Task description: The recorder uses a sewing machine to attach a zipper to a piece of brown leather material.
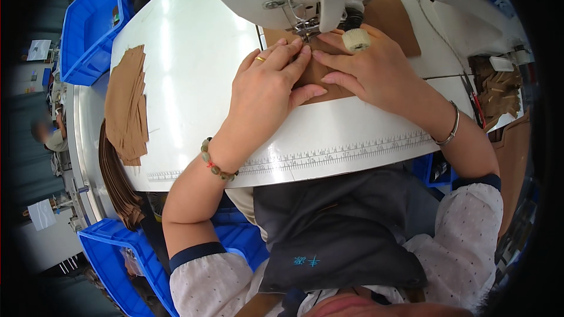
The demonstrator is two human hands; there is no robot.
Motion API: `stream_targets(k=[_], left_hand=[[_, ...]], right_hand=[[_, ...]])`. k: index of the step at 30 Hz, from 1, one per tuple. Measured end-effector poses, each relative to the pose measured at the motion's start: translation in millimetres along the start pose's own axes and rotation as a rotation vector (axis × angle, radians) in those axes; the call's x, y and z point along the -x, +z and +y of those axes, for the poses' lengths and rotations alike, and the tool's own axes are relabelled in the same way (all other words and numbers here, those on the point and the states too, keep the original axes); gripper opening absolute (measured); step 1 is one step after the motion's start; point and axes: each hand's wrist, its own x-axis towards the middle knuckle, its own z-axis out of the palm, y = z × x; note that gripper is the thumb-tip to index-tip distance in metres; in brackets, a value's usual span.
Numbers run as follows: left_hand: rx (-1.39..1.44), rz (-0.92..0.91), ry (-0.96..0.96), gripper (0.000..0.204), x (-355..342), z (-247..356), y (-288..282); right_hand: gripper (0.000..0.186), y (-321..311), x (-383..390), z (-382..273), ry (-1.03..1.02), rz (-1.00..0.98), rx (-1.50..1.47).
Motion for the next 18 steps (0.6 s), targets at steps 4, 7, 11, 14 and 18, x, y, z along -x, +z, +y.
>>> stream_targets(k=[4,7,11,14,18], left_hand=[[-0.013,0.008,0.002,0.060,-0.2,-3.2,4.5],[-0.023,0.020,0.019,0.059,-0.1,-3.2,4.2],[-0.017,0.007,0.002,0.058,0.3,-3.1,2.7],[-0.017,0.006,0.000,0.058,0.2,-3.7,2.9],[-0.024,0.019,0.009,0.058,0.3,-4.4,3.3]], right_hand=[[0.035,-0.9,-1.3,1.0,0.030,-0.032,-0.021],[0.033,1.9,0.5,1.7,-0.012,-0.010,0.010],[0.033,0.9,-0.2,0.2,0.005,-0.025,0.020],[0.033,-2.4,-2.4,-1.3,0.007,-0.043,0.010],[0.034,-1.1,-2.6,-0.5,0.002,-0.032,-0.016]])
